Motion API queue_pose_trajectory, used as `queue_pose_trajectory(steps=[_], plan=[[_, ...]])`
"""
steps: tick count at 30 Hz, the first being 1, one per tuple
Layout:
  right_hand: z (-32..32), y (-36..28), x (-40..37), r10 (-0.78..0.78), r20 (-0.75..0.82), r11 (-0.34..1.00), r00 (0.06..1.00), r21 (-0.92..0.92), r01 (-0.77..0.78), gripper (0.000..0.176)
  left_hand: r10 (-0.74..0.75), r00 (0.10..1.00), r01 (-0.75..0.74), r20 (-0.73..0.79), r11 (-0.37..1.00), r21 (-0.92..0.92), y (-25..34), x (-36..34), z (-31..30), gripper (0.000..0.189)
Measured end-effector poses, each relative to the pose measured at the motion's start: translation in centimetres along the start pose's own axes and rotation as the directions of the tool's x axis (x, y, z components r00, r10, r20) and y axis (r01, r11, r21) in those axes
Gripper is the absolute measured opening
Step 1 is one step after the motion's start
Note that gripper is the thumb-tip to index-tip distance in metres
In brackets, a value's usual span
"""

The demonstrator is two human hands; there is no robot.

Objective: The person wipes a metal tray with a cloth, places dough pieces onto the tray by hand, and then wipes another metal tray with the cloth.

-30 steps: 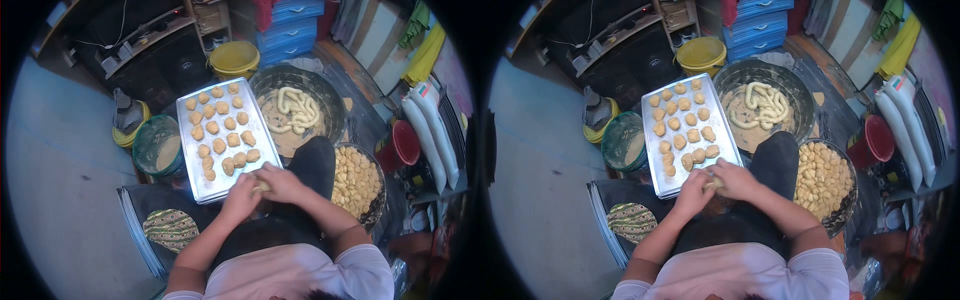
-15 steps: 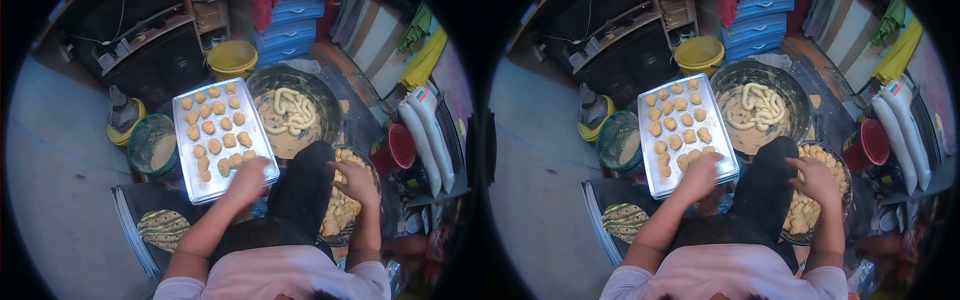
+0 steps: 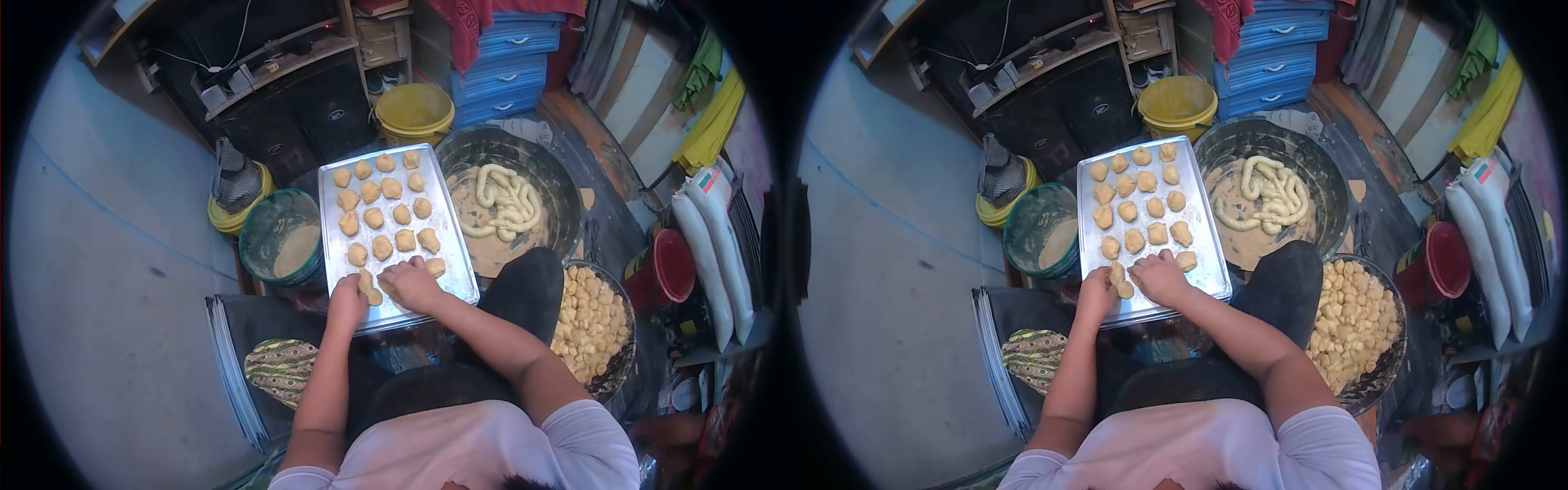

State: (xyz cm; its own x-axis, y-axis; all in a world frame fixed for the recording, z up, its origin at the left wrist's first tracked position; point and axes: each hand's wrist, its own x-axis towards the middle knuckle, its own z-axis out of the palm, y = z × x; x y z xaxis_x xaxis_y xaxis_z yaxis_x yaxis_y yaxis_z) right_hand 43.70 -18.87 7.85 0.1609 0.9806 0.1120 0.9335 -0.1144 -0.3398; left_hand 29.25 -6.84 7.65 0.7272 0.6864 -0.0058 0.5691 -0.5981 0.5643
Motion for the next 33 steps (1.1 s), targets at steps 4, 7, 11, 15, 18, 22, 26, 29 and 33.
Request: queue_pose_trajectory(steps=[4,7,11,15,18,22,26,29,33], plan=[[0.6,0.3,-0.9,-0.051,-0.107,0.996,0.993,0.062,0.058,0.034,0.074,0.99,-0.085,-0.116,0.993,-0.086,0.9,-0.8,0.3,0.048],[-0.2,0.3,-1.3,-0.047,-0.135,0.999,0.99,0.009,0.049,0.036,0.061,0.998,-0.062,-0.008,0.996,-0.07,0.3,-0.5,0.6,0.051],[-0.2,1.3,-2.2,-0.126,-0.255,0.987,0.959,-0.132,0.095,0.044,0.096,0.995,-0.096,-0.03,0.995,-0.001,0.4,-0.6,0.7,0.053],[-2.4,2.3,-2.4,0.155,-0.218,0.987,0.964,0.071,-0.142,0.043,0.323,0.933,-0.286,-0.159,0.934,0.214,3.8,-1.5,-0.1,0.041],[-3.0,2.9,-2.5,0.244,0.012,0.966,0.97,0.079,-0.244,0.031,0.348,0.932,-0.327,-0.099,0.928,0.177,4.4,-1.6,2.0,0.033],[-2.2,4.1,-3.3,0.095,0.013,0.992,0.995,0.078,-0.095,0.032,0.361,0.928,-0.341,-0.09,0.922,0.182,3.9,-1.2,3.2,0.03],[-3.0,4.6,-4.2,0.168,-0.125,0.966,0.978,0.217,-0.138,0.036,0.368,0.925,-0.337,-0.093,0.91,0.243,4.6,-1.6,2.4,0.03],[-2.9,5.5,-4.8,0.273,-0.166,0.937,0.948,0.267,-0.224,0.039,0.46,0.879,-0.436,-0.124,0.882,0.179,6.3,-1.3,2.6,0.031],[-2.4,6.3,-5.1,0.305,-0.092,0.917,0.948,0.295,-0.267,0.037,0.471,0.882,-0.459,-0.019,0.868,0.191,7.0,-0.5,4.4,0.032]])
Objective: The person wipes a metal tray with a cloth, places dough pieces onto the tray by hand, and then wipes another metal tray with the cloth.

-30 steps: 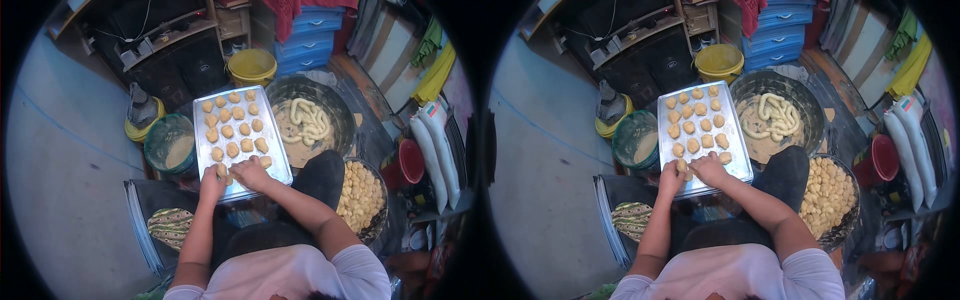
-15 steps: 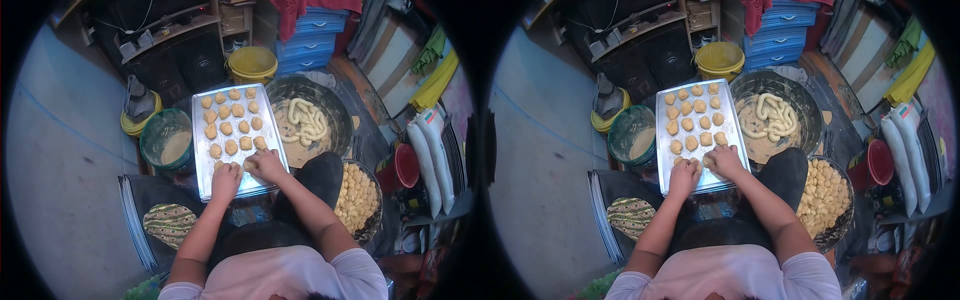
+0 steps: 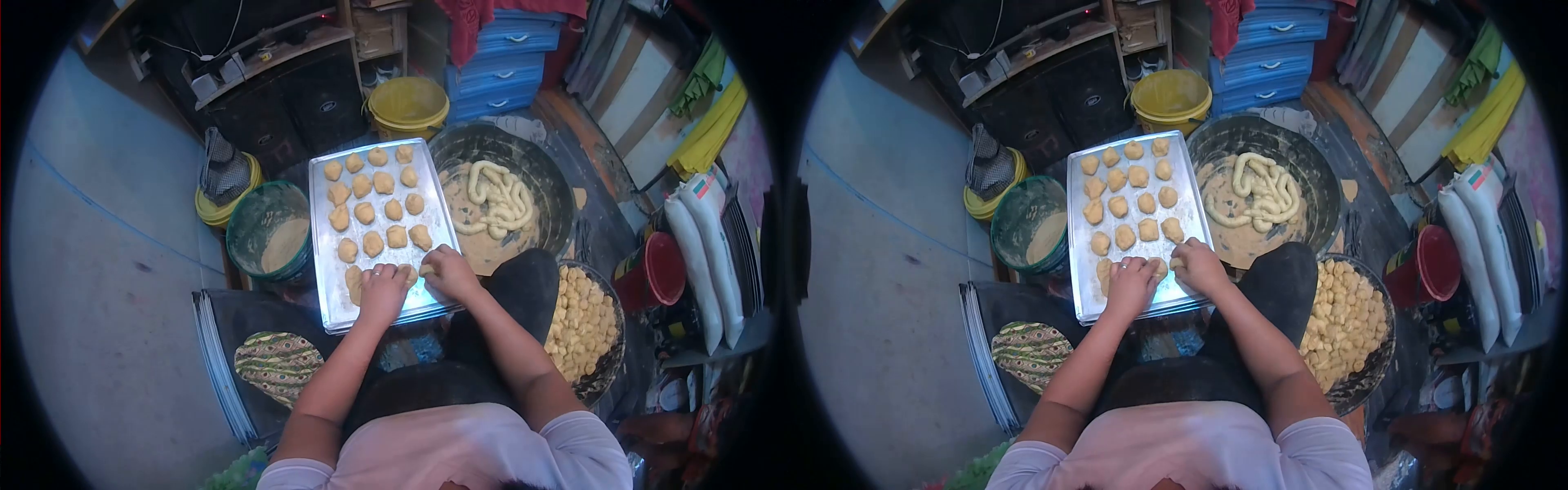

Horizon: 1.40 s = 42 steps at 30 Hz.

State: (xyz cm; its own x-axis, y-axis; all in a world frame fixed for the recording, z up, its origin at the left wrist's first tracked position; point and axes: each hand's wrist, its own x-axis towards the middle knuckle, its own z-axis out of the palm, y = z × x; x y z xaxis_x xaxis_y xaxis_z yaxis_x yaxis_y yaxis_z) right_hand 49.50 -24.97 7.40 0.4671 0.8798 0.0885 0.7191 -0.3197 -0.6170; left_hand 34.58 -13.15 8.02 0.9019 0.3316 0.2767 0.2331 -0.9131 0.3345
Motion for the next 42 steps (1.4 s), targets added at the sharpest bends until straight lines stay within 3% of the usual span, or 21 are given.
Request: queue_pose_trajectory(steps=[2,4,5,6,8,12,13,14,16,20,22,25,30,32,34,35,39,40,42], plan=[[-0.6,-0.7,-0.2,0.081,-0.047,0.995,0.996,0.054,-0.078,0.035,-0.115,0.991,0.107,0.07,0.989,0.106,0.6,0.4,-0.2,0.03],[-1.2,-2.1,-0.3,0.302,-0.125,0.932,0.945,0.246,-0.265,0.031,-0.103,0.993,0.095,0.057,0.988,0.119,0.8,0.5,0.0,0.029],[-0.8,-2.1,-0.4,0.305,-0.122,0.931,0.945,0.247,-0.268,0.031,-0.091,0.995,0.084,0.042,0.987,0.136,0.8,0.5,0.1,0.027],[-0.1,-2.0,-0.5,0.263,-0.143,0.959,0.954,0.149,-0.242,0.03,-0.09,0.995,0.083,0.045,0.987,0.136,1.0,0.4,0.2,0.027],[0.8,-1.4,-0.4,0.22,-0.163,0.976,0.962,0.05,-0.214,0.028,-0.078,0.99,0.089,-0.12,0.992,0.087,1.3,0.6,0.4,0.024],[1.9,-0.9,0.0,0.173,-0.16,0.982,0.972,-0.045,-0.182,0.024,0.029,0.993,-0.018,-0.11,0.995,0.098,0.4,0.2,1.6,0.023],[1.9,-0.9,0.0,0.172,-0.146,0.981,0.974,-0.062,-0.182,0.022,0.019,0.999,-0.016,-0.029,0.996,0.089,0.2,0.2,1.5,0.025],[1.8,-0.8,-0.1,0.17,-0.146,0.982,0.975,-0.062,-0.18,0.022,0.009,0.999,-0.013,0.051,0.997,0.08,0.2,0.2,1.4,0.026],[1.4,-0.9,0.0,0.175,-0.078,0.984,0.981,-0.026,-0.177,0.023,0.037,0.999,-0.041,0.035,0.994,0.104,-0.2,0.0,1.9,0.028],[0.2,-1.0,-0.2,0.135,-0.097,0.991,0.986,0.011,-0.134,0.027,0.081,0.996,-0.084,0.03,0.986,0.146,-0.4,-0.3,1.7,0.029],[0.2,-0.6,0.1,0.138,-0.193,0.986,0.971,0.121,-0.117,0.031,0.089,0.996,-0.089,0.001,0.987,0.134,-0.3,-0.3,1.6,0.028],[0.4,-0.3,1.2,0.063,-0.306,0.993,0.95,0.116,-0.028,0.034,0.099,0.994,-0.094,-0.045,0.99,0.106,-0.3,-0.6,1.9,0.026],[0.5,-0.3,3.7,0.01,-0.319,0.993,0.948,0.113,0.027,0.033,0.127,0.988,-0.107,-0.085,0.973,0.204,-0.4,-1.0,2.8,0.022],[1.1,0.0,4.8,-0.023,-0.319,0.995,0.947,0.087,0.053,0.032,0.118,0.99,-0.099,-0.079,0.972,0.212,-0.4,-1.2,3.0,0.022],[1.6,0.6,5.8,0.142,-0.26,0.984,0.955,0.146,-0.106,0.028,0.108,0.991,-0.089,-0.076,0.972,0.216,-0.3,-1.3,2.4,0.023],[2.1,0.8,6.1,0.118,-0.367,0.988,0.923,0.139,-0.071,0.023,0.079,0.992,-0.062,-0.096,0.985,0.163,-0.2,-1.4,2.1,0.025],[3.0,1.1,6.9,0.134,-0.38,0.989,0.915,0.105,-0.101,0.022,-0.091,0.987,0.099,-0.134,0.994,0.055,-1.6,-0.3,0.6,0.031],[2.7,0.7,7.0,0.074,-0.356,0.997,0.931,0.025,-0.069,0.026,-0.146,0.976,0.153,-0.161,0.988,0.03,-2.6,0.3,0.3,0.032],[2.1,-0.5,7.0,0.015,-0.327,0.998,0.945,-0.055,-0.034,0.03,-0.168,0.975,0.184,-0.142,0.977,0.11,-4.2,2.0,-0.2,0.033]])
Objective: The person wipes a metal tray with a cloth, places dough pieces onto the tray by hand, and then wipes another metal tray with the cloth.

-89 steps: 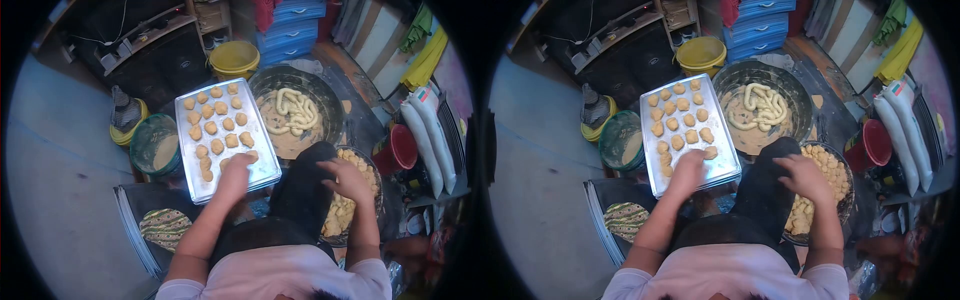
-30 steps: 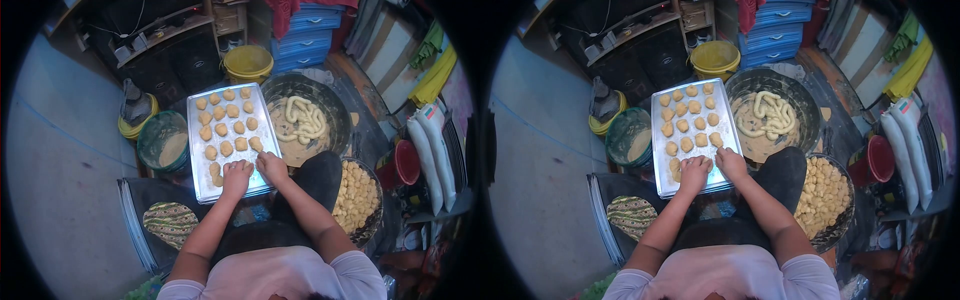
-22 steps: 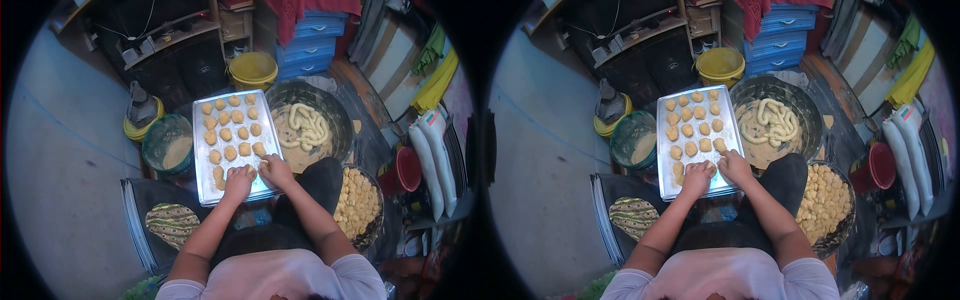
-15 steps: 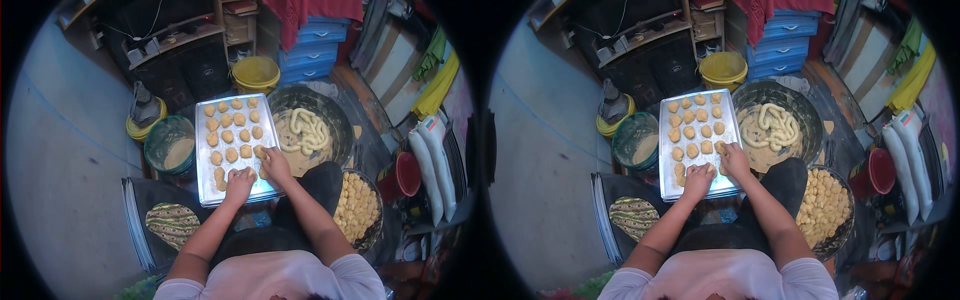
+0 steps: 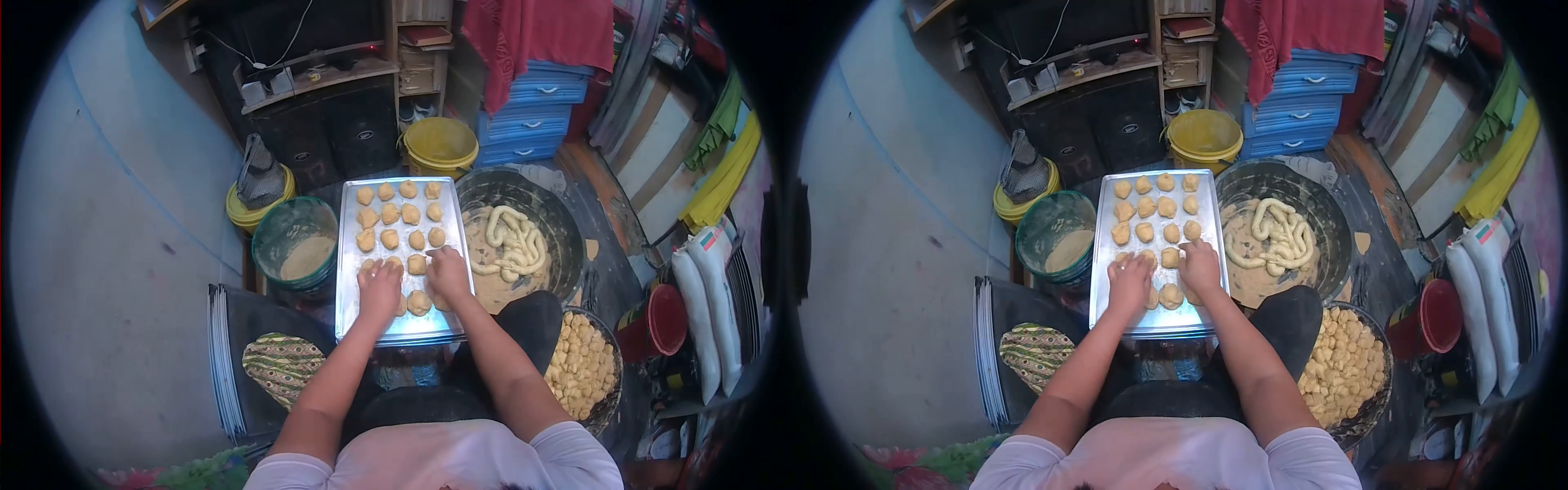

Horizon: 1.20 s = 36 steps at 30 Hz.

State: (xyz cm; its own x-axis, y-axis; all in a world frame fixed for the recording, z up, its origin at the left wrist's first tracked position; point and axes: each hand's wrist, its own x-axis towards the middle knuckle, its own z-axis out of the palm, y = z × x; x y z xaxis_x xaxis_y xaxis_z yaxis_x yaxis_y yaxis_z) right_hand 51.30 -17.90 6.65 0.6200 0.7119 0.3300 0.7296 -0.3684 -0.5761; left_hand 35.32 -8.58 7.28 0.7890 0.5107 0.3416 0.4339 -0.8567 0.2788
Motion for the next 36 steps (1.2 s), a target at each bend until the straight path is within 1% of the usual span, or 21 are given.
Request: queue_pose_trajectory(steps=[2,3,4,6,7,8,10,11,12,13,14,15,16,17,18,21,26,28,32,35,36], plan=[[-0.2,-1.9,0.1,-0.142,0.067,0.983,0.988,-0.109,0.149,0.039,0.01,1.0,-0.01,0.007,1.0,0.022,-0.8,1.7,-0.2,0.032],[0.2,-2.1,0.0,-0.168,0.095,0.975,0.981,-0.131,0.18,0.045,0.011,0.999,-0.013,0.04,0.999,0.044,-0.8,2.2,-0.5,0.031],[0.7,-2.2,-0.1,-0.167,0.096,0.975,0.981,-0.134,0.179,0.045,0.011,0.999,-0.013,0.04,0.999,0.04,-1.2,2.6,-0.2,0.031],[1.3,-2.3,-0.3,-0.18,0.19,0.953,0.965,-0.211,0.219,0.046,0.011,0.983,-0.026,0.183,0.996,0.08,-2.0,3.2,0.8,0.032],[1.2,-2.0,-0.1,-0.154,0.252,0.95,0.955,-0.227,0.213,0.046,0.013,0.983,-0.027,0.183,0.997,0.078,-2.3,3.2,1.1,0.032],[1.1,-1.8,0.0,-0.154,0.252,0.95,0.955,-0.228,0.213,0.046,0.025,0.98,-0.045,0.197,0.994,0.101,-2.6,3.2,1.4,0.032],[0.5,-1.5,-0.1,-0.195,0.305,0.942,0.932,-0.208,0.265,0.045,0.03,0.976,-0.057,0.213,0.991,0.12,-2.4,2.9,1.1,0.033],[0.2,-1.5,-0.4,-0.195,0.309,0.941,0.931,-0.208,0.266,0.045,0.055,0.993,-0.066,0.107,0.993,0.095,-2.3,2.3,1.0,0.029],[-0.1,-1.6,-1.1,-0.226,0.216,0.947,0.95,-0.178,0.266,0.044,0.078,0.997,-0.078,-0.002,0.994,0.073,-1.8,1.8,0.3,0.026],[-0.4,-1.7,-1.5,-0.255,0.12,0.951,0.96,-0.148,0.271,0.043,0.073,0.997,-0.073,-0.004,0.995,0.073,-0.7,1.1,-1.2,0.026],[-1.2,-1.8,-2.0,-0.257,0.125,0.95,0.958,-0.147,0.274,0.043,0.006,0.999,-0.009,0.044,0.999,0.053,0.8,0.2,-3.2,0.025],[-2.1,-2.2,-2.7,-0.214,0.27,0.968,0.939,-0.071,0.241,0.044,-0.06,0.994,0.057,0.096,0.998,0.035,1.5,-0.7,-4.1,0.023],[-3.2,-2.8,-3.3,-0.176,0.413,0.981,0.894,0.0,0.193,0.044,-0.066,0.992,0.063,0.103,0.997,0.033,1.6,-1.7,-3.9,0.023],[-4.2,-3.6,-4.2,-0.21,0.461,0.968,0.862,-0.025,0.25,0.044,-0.024,0.991,0.022,0.134,1.0,0.01,1.8,-2.8,-3.6,0.023],[-4.0,-3.7,-4.8,-0.2,0.468,0.971,0.861,-0.023,0.238,0.044,0.024,0.986,-0.022,0.163,1.0,-0.015,1.9,-3.8,-3.3,0.023],[-2.8,-3.5,-6.2,-0.314,0.39,0.929,0.865,-0.062,0.365,0.037,0.03,0.992,-0.028,0.126,0.999,-0.015,0.9,-4.5,-1.4,0.023],[-1.6,-2.6,-6.6,-0.29,0.397,0.931,0.871,-0.095,0.353,0.035,0.074,0.986,-0.075,0.152,0.997,-0.004,0.4,-4.3,-2.1,0.025],[-2.0,-3.0,-6.5,-0.265,0.415,0.939,0.87,-0.096,0.332,0.036,0.062,0.992,-0.057,0.106,0.997,-0.053,0.9,-4.3,-2.8,0.027],[-1.8,-3.1,-6.9,-0.267,0.403,0.942,0.875,-0.082,0.326,0.038,0.039,0.995,-0.033,0.095,0.997,-0.066,1.1,-4.5,-2.5,0.028],[-1.7,-3.1,-7.3,-0.292,0.382,0.933,0.877,-0.086,0.349,0.039,0.021,0.992,-0.018,0.126,0.999,-0.026,1.1,-4.4,-2.3,0.027],[-1.7,-3.2,-7.2,-0.301,0.376,0.928,0.876,-0.094,0.359,0.04,0.011,0.984,-0.004,0.179,0.999,-0.04,1.2,-4.2,-2.8,0.026]])
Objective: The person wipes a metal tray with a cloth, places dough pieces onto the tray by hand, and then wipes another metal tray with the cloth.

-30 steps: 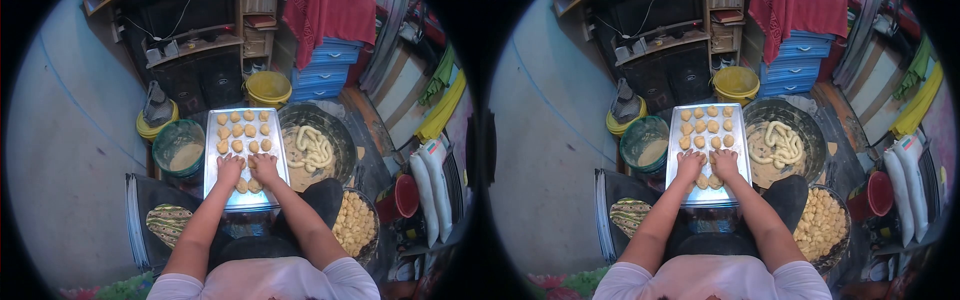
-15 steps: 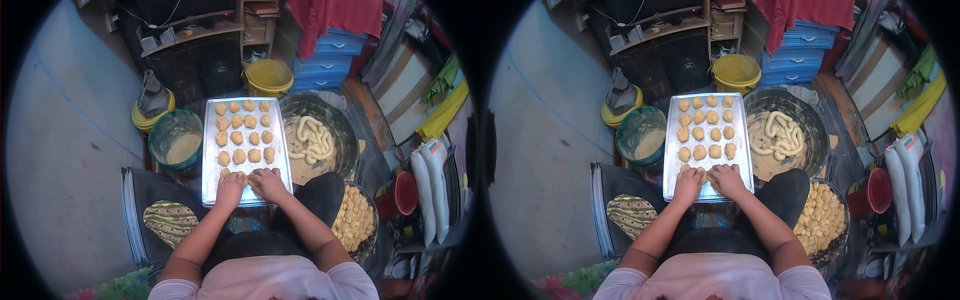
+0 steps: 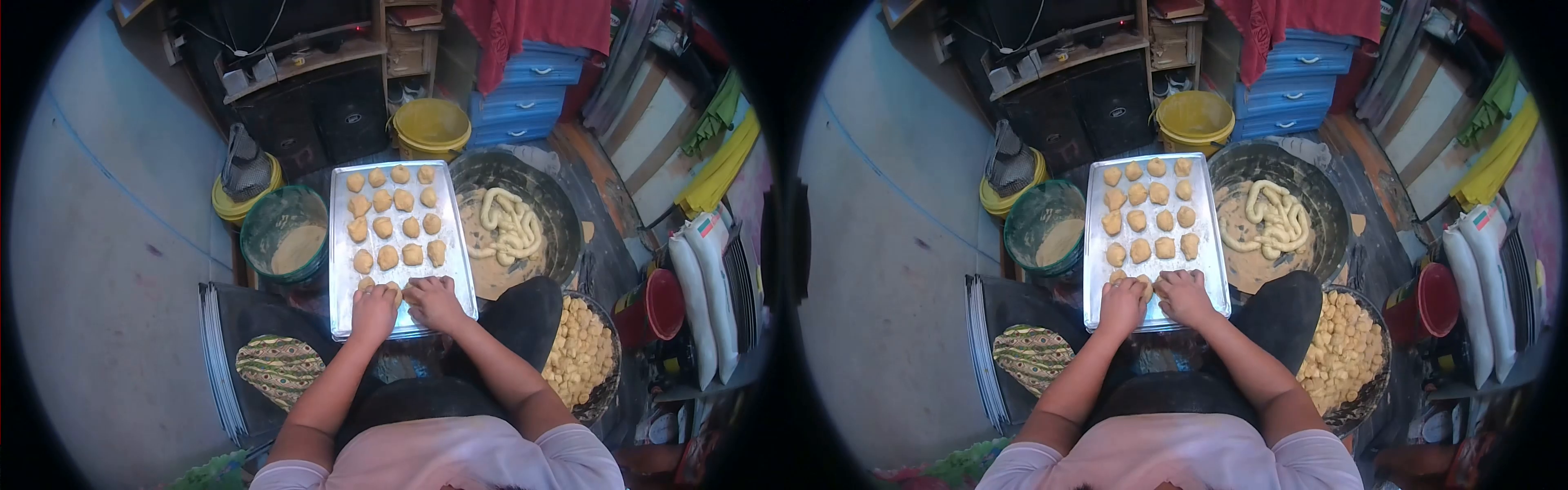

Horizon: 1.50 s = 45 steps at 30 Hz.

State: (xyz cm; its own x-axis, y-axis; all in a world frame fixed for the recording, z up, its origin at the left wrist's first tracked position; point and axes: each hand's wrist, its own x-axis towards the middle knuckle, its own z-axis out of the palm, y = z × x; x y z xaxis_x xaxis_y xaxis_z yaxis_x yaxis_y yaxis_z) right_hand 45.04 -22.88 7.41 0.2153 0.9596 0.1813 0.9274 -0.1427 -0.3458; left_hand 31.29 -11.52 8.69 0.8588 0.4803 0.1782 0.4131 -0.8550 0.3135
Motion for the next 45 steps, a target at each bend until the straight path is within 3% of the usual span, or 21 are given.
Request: queue_pose_trajectory(steps=[2,4,7,12,14,17,21,23,26,28,30,33,34,36,37,38,39,41,42,44,45], plan=[[-0.4,0.0,0.4,0.014,-0.024,0.999,1.0,0.037,-0.014,0.041,-0.006,0.999,0.007,0.048,1.0,-0.012,-0.4,0.7,-0.7,0.026],[-0.9,-0.2,0.7,0.033,-0.046,0.996,0.998,0.081,-0.029,0.042,-0.099,0.984,0.078,-0.145,0.986,-0.144,-1.6,2.2,-1.2,0.022],[-1.7,-0.2,1.5,0.085,-0.094,0.992,0.992,0.097,-0.076,0.042,-0.181,0.953,0.151,-0.243,0.979,-0.137,-4.0,6.5,-2.3,0.026],[-1.7,-0.1,0.9,0.14,-0.131,0.985,0.981,0.12,-0.125,0.042,-0.007,0.928,0.018,-0.373,1.0,0.025,-7.8,11.3,0.3,0.023],[-1.4,0.5,0.0,0.161,-0.131,0.982,0.978,0.116,-0.146,0.042,-0.036,0.984,0.065,-0.174,0.984,0.165,-8.6,12.0,1.1,0.017],[-1.5,1.1,-0.9,0.224,-0.096,0.965,0.97,0.162,-0.206,0.042,-0.143,0.983,0.167,-0.117,0.958,0.231,-9.2,12.7,2.0,0.015],[-1.2,1.0,-1.1,0.242,-0.06,0.958,0.969,0.172,-0.228,0.047,-0.121,0.976,0.156,-0.18,0.968,0.196,-9.6,12.3,2.6,0.014],[-0.7,0.7,-0.8,0.193,-0.184,0.975,0.964,0.142,-0.169,0.052,-0.202,0.978,0.209,-0.058,0.961,0.179,-8.1,11.8,0.9,0.027],[0.4,0.2,-0.9,0.108,-0.188,0.994,0.976,0.034,-0.104,0.057,-0.168,0.965,0.196,-0.202,0.972,0.127,-5.5,8.6,-0.7,0.034],[-0.4,-1.1,-0.7,0.028,-0.255,0.998,0.967,0.063,-0.012,0.049,-0.237,0.962,0.243,-0.136,0.969,0.029,-3.8,6.1,-2.5,0.037],[-1.4,-2.2,0.1,0.068,-0.191,0.971,0.979,0.238,-0.02,0.039,-0.243,0.967,0.235,-0.079,0.967,-0.094,-2.2,3.3,-6.3,0.035],[-1.1,-4.4,2.1,0.017,-0.163,0.888,0.986,0.456,0.06,0.032,-0.264,0.944,0.215,-0.196,0.947,-0.24,-2.4,-0.8,-10.6,0.03],[-1.6,-6.1,3.1,-0.016,-0.145,0.879,0.989,0.47,0.083,0.032,-0.302,0.932,0.253,-0.203,0.939,-0.233,-3.2,-2.2,-11.7,0.03],[-2.9,-9.9,5.2,-0.177,-0.191,0.834,0.965,0.492,0.25,0.038,-0.314,0.882,0.177,-0.352,0.912,-0.369,-5.0,-5.1,-13.8,0.027],[-4.2,-12.3,6.2,-0.275,-0.224,0.79,0.935,0.501,0.353,0.044,-0.339,0.817,0.184,-0.466,0.92,-0.346,-6.0,-6.5,-14.7,0.029],[-4.8,-14.7,7.2,-0.363,-0.259,0.74,0.895,0.504,0.446,0.051,-0.505,0.776,0.34,-0.377,0.839,-0.424,-6.7,-8.0,-16.4,0.037],[-4.3,-16.7,7.9,-0.446,-0.254,0.743,0.858,0.429,0.513,0.056,-0.398,0.754,0.321,-0.523,0.917,-0.235,-8.2,-9.5,-17.4,0.045],[-2.5,-19.8,8.1,-0.588,-0.159,0.717,0.793,0.351,0.602,0.062,-0.514,0.68,0.503,-0.522,0.846,-0.177,-12.3,-13.2,-17.3,0.043],[-1.6,-21.1,8.1,-0.646,-0.08,0.695,0.759,0.349,0.628,0.063,-0.616,0.615,0.593,-0.492,0.773,-0.226,-14.4,-15.2,-16.8,0.037],[1.1,-22.7,7.2,-0.643,-0.032,0.726,0.765,0.29,0.623,0.065,-0.739,0.47,0.796,-0.482,0.591,-0.131,-18.9,-19.5,-13.9,0.035],[2.2,-23.0,6.6,-0.671,0.05,0.721,0.739,0.274,0.636,0.068,-0.775,0.443,0.843,-0.451,0.531,-0.084,-21.2,-21.9,-11.8,0.036]])
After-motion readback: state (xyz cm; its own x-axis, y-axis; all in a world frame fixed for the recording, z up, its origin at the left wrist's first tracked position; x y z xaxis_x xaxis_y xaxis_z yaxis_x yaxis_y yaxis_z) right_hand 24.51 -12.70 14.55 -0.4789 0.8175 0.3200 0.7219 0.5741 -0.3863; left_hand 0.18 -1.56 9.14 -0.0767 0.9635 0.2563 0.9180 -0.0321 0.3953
